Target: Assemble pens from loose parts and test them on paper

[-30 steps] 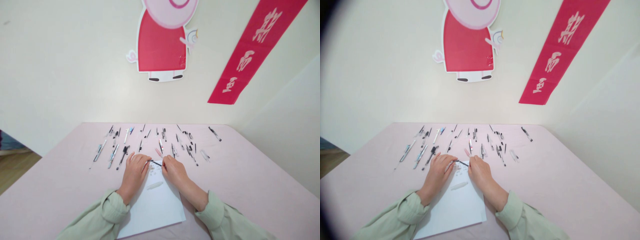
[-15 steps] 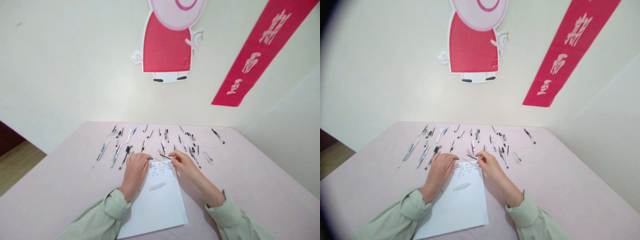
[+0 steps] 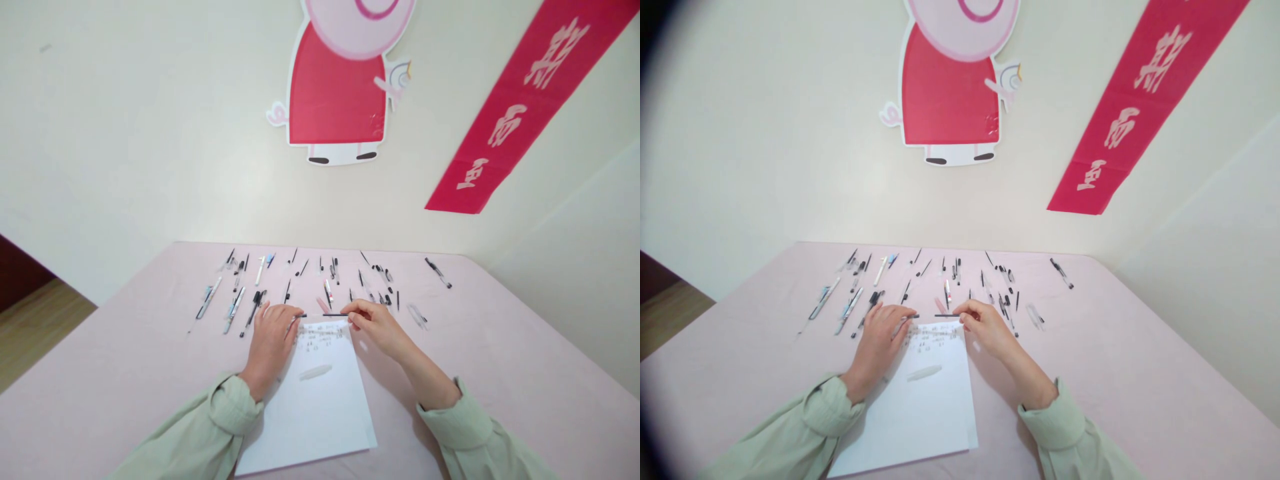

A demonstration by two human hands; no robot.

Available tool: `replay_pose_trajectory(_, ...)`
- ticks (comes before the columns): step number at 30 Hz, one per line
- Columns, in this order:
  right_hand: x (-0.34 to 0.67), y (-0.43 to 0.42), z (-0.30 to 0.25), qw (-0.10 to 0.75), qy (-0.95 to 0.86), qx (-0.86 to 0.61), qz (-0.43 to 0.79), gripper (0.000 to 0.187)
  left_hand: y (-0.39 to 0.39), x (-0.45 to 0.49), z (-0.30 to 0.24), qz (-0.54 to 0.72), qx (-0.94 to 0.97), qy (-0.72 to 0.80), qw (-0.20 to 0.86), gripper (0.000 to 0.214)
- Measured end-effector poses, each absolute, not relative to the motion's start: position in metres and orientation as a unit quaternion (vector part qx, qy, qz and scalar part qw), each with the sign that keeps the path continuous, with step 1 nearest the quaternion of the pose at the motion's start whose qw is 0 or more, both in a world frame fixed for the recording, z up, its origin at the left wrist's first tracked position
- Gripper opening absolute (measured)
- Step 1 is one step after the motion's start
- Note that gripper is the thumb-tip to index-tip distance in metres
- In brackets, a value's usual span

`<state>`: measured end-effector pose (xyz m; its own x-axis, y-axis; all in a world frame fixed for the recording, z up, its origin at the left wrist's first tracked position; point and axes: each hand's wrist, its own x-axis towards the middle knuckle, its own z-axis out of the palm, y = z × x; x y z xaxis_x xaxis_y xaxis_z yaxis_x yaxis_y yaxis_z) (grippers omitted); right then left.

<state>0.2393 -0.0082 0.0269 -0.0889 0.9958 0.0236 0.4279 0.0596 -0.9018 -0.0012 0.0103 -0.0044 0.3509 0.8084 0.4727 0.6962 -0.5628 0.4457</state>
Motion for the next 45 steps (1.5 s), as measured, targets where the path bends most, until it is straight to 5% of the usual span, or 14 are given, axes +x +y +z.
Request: replay_pose_trajectory(45,0.203,-0.025,0.004,0.341,-0.664,-0.511,0.426,0.025,0.000,0.009,-0.010,0.317,0.863,0.369,0.137,0.014)
